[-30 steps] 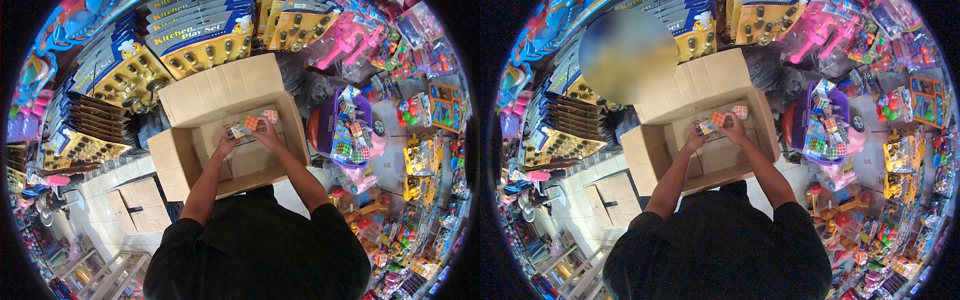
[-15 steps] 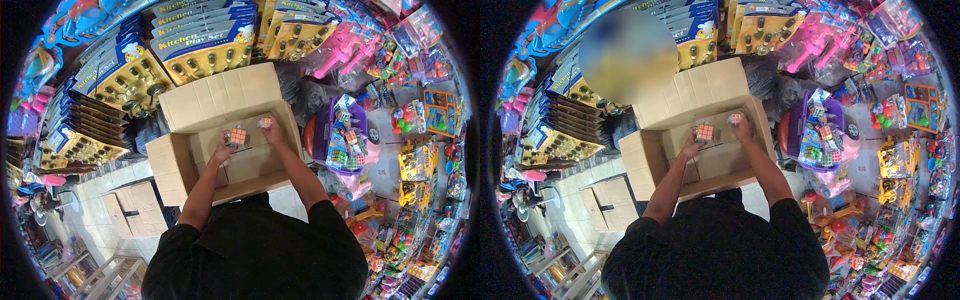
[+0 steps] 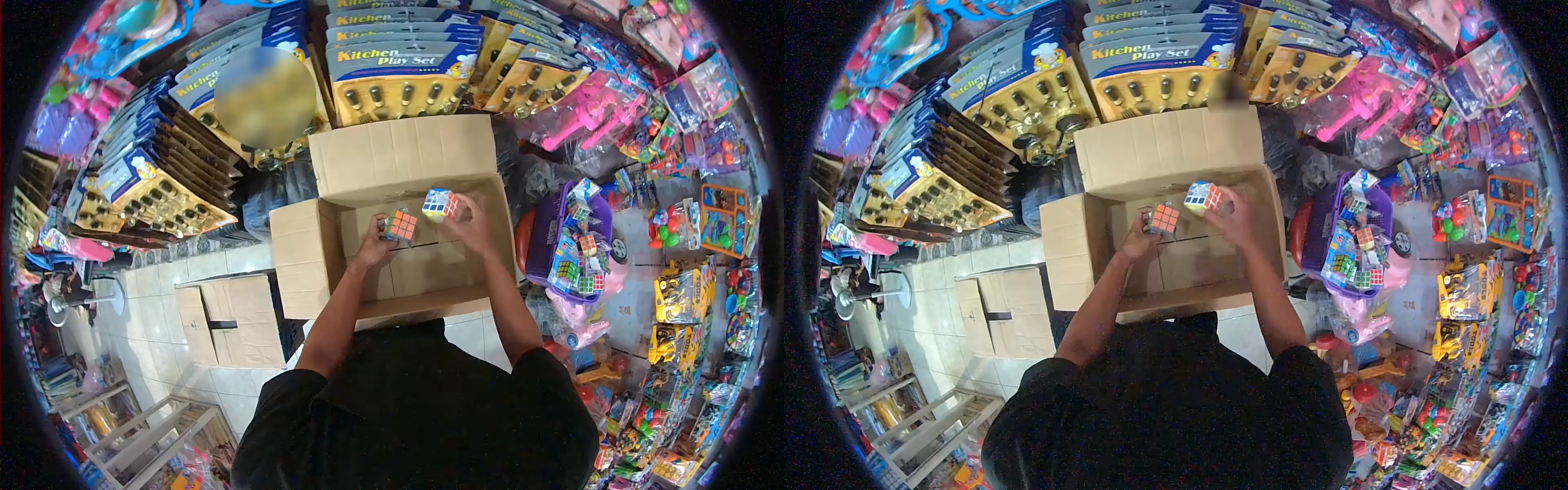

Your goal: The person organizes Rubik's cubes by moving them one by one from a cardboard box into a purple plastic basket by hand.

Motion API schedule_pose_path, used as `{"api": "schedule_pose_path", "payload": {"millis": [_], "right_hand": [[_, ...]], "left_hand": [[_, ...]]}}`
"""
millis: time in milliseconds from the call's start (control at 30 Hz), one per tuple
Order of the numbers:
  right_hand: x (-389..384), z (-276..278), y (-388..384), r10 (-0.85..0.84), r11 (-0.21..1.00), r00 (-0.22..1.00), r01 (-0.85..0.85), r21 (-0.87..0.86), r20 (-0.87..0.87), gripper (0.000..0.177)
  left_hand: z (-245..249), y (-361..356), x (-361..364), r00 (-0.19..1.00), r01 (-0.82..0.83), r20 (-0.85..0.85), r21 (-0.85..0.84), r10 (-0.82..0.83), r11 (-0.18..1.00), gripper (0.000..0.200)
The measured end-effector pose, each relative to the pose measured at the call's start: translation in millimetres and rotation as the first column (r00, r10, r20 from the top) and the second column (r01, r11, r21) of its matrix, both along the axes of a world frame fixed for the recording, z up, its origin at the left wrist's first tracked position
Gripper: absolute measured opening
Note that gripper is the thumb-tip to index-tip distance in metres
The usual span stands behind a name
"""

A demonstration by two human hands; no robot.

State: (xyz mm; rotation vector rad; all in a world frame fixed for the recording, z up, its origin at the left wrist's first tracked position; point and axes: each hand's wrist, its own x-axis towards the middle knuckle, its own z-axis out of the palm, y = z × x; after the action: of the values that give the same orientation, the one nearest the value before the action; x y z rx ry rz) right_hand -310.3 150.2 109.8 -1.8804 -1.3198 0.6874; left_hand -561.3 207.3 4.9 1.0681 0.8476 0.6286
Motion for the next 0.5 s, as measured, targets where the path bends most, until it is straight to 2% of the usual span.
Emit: {"api": "schedule_pose_path", "payload": {"millis": [67, 167, 267, 367, 467, 500], "right_hand": [[-21.0, 34.7, -12.5, 0.100, 0.992, 0.995, -0.098, 0.085, -0.015, 0.058], [-57.3, 61.8, -28.8, 0.233, 0.968, 0.965, -0.220, 0.117, -0.116, 0.065], [-77.8, 30.2, -44.2, 0.207, 0.978, 0.942, -0.188, 0.096, -0.266, 0.072], [-101.0, 46.9, -68.2, 0.120, 0.993, 0.845, -0.091, 0.080, -0.521, 0.067], [-95.6, 24.3, -99.7, 0.076, 0.980, 0.944, -0.010, 0.201, -0.322, 0.065], [-96.9, 28.1, -112.4, 0.004, 0.985, 0.867, 0.082, 0.149, -0.499, 0.065]], "left_hand": [[-3.1, -1.0, -3.2, 0.999, 0.012, 0.051, 0.090, -0.016, 0.996, 0.064], [46.2, -12.5, -1.2, 0.997, 0.033, 0.074, 0.020, -0.034, 0.999, 0.062], [35.4, -20.5, -1.3, 0.992, 0.099, 0.060, 0.123, -0.107, 0.987, 0.063], [46.7, -33.1, -8.4, 0.991, 0.131, -0.029, 0.170, -0.128, 0.977, 0.060], [56.6, -46.2, -4.2, 0.970, 0.167, 0.164, 0.092, -0.181, 0.982, 0.060], [64.5, -50.5, -0.4, 0.968, 0.207, 0.118, 0.117, -0.221, 0.971, 0.059]]}}
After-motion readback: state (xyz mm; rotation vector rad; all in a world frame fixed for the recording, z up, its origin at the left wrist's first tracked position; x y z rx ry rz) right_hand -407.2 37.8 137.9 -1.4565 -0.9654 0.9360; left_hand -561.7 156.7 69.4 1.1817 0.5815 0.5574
